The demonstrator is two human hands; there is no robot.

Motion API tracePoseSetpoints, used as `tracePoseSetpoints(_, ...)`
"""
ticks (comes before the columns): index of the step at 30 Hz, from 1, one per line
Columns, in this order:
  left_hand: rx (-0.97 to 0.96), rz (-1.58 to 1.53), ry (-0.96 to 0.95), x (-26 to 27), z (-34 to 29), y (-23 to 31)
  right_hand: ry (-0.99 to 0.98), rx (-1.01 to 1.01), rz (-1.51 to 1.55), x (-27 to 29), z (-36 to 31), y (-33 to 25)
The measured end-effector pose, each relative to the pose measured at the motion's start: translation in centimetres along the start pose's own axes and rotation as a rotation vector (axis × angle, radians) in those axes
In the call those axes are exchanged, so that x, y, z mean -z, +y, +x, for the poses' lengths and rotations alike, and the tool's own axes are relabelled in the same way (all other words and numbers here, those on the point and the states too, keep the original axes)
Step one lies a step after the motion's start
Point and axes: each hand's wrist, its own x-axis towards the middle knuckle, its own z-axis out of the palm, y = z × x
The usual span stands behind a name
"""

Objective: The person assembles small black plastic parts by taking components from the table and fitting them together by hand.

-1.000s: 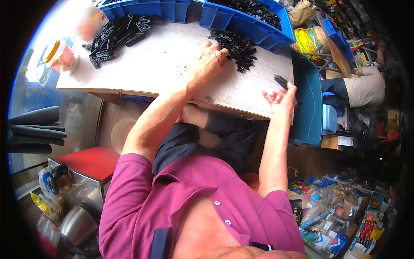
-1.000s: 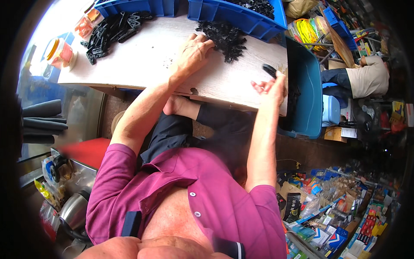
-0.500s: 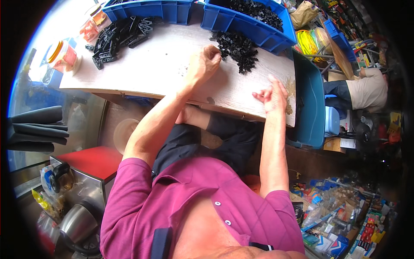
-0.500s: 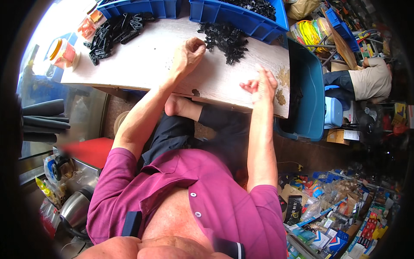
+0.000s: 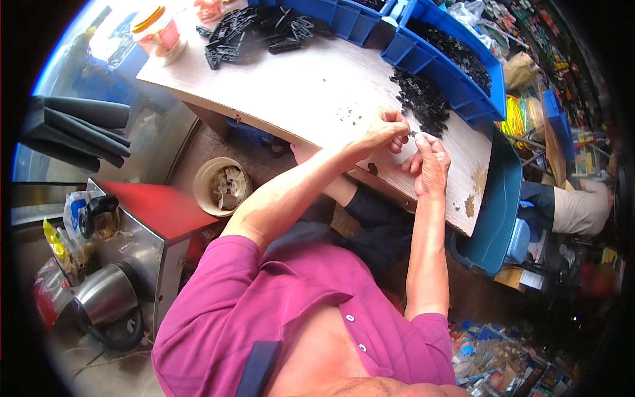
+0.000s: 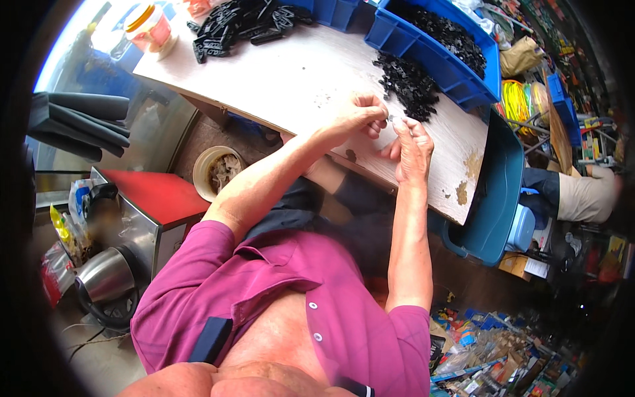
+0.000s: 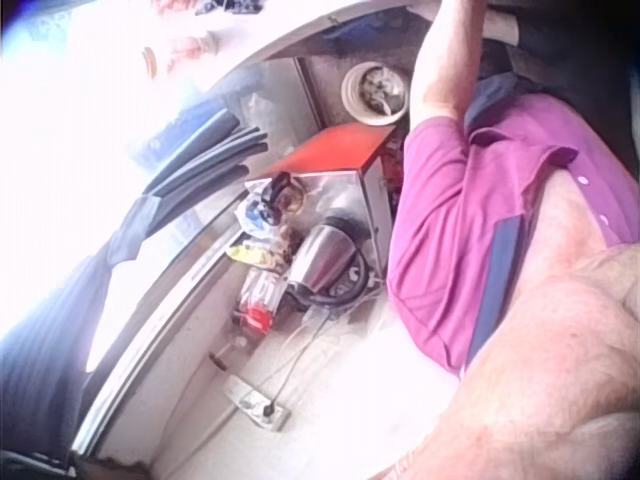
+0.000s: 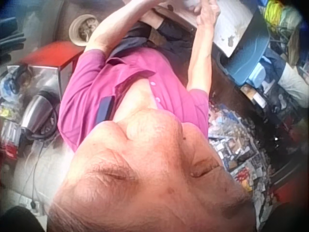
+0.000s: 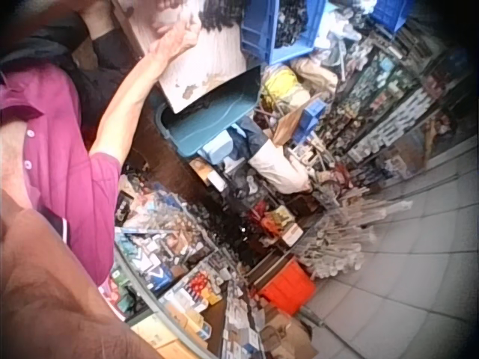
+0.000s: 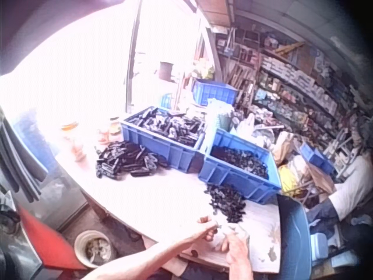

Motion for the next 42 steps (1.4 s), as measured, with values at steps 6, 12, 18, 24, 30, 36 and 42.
tracePoseSetpoints(6, -0.587, 1.024, 0.603, 5.6, 0.2, 2.2, -0.036, 0.040, 0.097, -0.2, -0.4, 0.4)
tracePoseSetpoints(12, -0.498, 1.631, 1.147, 18.4, 0.7, 8.9, -0.024, 0.066, 0.104, -0.6, -0.2, 0.8)
tracePoseSetpoints(18, -0.476, 1.459, 1.011, 17.7, 0.2, 8.9, -0.018, 0.074, 0.075, -0.6, -0.3, 0.7)
tracePoseSetpoints(24, -0.426, 1.753, 0.760, 14.6, -1.8, 7.0, -0.009, 0.065, 0.070, -0.4, -0.1, 0.8)
tracePoseSetpoints(30, -0.569, 1.499, 0.851, 14.6, -2.1, 6.9, -0.024, 0.071, 0.070, -0.4, -0.2, 0.9)
tracePoseSetpoints(36, -0.427, 1.470, 0.734, 12.5, -3.1, 6.0, -0.013, 0.063, 0.054, -0.3, -0.4, 0.8)
tracePoseSetpoints(42, -0.623, 1.454, 0.677, 11.1, -4.7, 4.4, -0.004, 0.066, 0.125, -0.9, -0.6, 0.4)
